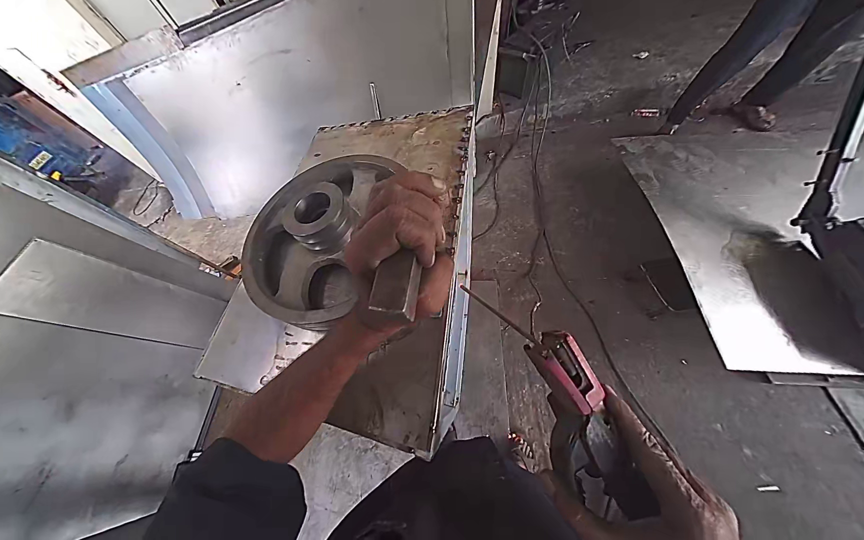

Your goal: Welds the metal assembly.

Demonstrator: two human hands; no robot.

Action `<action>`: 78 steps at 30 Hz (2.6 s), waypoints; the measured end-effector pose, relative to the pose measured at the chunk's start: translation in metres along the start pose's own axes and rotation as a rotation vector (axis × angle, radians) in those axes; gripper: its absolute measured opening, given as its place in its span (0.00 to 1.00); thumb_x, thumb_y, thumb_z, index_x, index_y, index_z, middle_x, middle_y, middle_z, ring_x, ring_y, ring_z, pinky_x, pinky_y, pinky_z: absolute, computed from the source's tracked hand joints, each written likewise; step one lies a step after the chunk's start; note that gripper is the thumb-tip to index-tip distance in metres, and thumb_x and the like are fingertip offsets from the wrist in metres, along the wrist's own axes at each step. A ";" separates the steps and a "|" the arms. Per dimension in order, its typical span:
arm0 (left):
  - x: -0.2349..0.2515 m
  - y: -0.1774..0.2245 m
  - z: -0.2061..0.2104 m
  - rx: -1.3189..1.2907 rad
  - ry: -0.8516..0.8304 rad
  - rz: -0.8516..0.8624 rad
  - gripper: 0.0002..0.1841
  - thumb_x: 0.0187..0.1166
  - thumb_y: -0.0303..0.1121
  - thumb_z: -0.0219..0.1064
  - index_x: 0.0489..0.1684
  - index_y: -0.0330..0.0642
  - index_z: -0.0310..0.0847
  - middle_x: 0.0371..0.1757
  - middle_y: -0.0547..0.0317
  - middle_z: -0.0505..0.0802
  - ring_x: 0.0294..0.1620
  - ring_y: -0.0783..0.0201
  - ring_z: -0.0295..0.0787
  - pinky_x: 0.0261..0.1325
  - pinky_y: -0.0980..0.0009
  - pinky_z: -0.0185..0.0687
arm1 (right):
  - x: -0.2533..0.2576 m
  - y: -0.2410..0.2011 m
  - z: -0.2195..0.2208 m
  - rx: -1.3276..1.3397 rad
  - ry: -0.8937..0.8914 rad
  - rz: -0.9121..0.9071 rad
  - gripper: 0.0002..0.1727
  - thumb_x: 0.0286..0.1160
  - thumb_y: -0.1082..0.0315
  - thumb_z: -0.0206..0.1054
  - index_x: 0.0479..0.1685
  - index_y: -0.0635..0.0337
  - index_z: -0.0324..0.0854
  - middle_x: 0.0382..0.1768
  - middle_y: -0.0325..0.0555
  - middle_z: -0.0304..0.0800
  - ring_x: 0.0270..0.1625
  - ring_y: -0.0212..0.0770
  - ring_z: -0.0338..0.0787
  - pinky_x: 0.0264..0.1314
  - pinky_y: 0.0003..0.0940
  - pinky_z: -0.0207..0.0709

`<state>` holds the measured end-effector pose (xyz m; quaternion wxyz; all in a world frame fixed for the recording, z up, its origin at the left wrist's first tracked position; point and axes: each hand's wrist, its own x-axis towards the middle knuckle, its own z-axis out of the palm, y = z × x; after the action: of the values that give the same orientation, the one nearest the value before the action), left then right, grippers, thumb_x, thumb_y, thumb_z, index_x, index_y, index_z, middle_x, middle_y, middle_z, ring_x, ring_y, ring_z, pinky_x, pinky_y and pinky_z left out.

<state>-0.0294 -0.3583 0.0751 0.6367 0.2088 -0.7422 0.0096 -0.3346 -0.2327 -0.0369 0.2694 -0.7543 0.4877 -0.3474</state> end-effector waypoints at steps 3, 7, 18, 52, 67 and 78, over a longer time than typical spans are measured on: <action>-0.001 -0.005 0.001 -0.013 0.054 0.006 0.07 0.60 0.25 0.68 0.25 0.46 0.73 0.34 0.58 0.85 0.55 0.57 0.86 0.72 0.56 0.78 | -0.001 -0.001 0.000 0.009 -0.018 -0.010 0.59 0.48 0.40 0.85 0.80 0.73 0.71 0.61 0.64 0.90 0.53 0.41 0.92 0.58 0.36 0.85; 0.001 -0.005 0.002 -0.005 0.045 -0.010 0.07 0.60 0.26 0.68 0.24 0.46 0.73 0.35 0.59 0.85 0.55 0.57 0.85 0.73 0.56 0.77 | 0.001 -0.002 0.001 -0.009 -0.017 -0.002 0.59 0.47 0.39 0.85 0.80 0.72 0.72 0.60 0.65 0.91 0.53 0.44 0.93 0.58 0.39 0.85; -0.001 0.000 0.003 0.000 0.036 -0.017 0.07 0.59 0.25 0.68 0.24 0.44 0.72 0.36 0.56 0.85 0.56 0.54 0.85 0.72 0.52 0.78 | 0.004 -0.004 0.011 -0.029 -0.004 -0.029 0.57 0.47 0.38 0.84 0.79 0.70 0.74 0.59 0.62 0.92 0.54 0.45 0.93 0.60 0.40 0.85; 0.003 -0.005 0.002 0.019 0.086 0.049 0.07 0.60 0.22 0.67 0.23 0.43 0.72 0.30 0.55 0.86 0.48 0.56 0.88 0.68 0.56 0.81 | -0.019 -0.002 0.002 0.001 0.006 0.000 0.59 0.45 0.40 0.85 0.80 0.71 0.72 0.57 0.64 0.91 0.47 0.41 0.93 0.51 0.37 0.87; -0.012 0.041 0.001 0.052 0.027 -0.033 0.08 0.61 0.26 0.70 0.25 0.45 0.73 0.37 0.57 0.86 0.58 0.54 0.86 0.71 0.52 0.81 | -0.021 -0.003 -0.003 0.010 -0.059 -0.040 0.58 0.48 0.39 0.84 0.80 0.72 0.72 0.61 0.64 0.91 0.56 0.47 0.93 0.62 0.41 0.84; -0.016 0.042 0.001 0.058 0.055 -0.006 0.08 0.63 0.27 0.70 0.26 0.47 0.74 0.37 0.60 0.86 0.57 0.56 0.86 0.72 0.53 0.80 | -0.018 -0.006 0.001 -0.017 -0.049 -0.040 0.57 0.47 0.39 0.84 0.80 0.69 0.74 0.59 0.62 0.92 0.54 0.46 0.93 0.60 0.40 0.85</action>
<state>-0.0425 -0.3160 0.0705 0.6507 0.2288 -0.7232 0.0348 -0.3356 -0.2136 -0.0381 0.2677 -0.7744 0.4689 -0.3298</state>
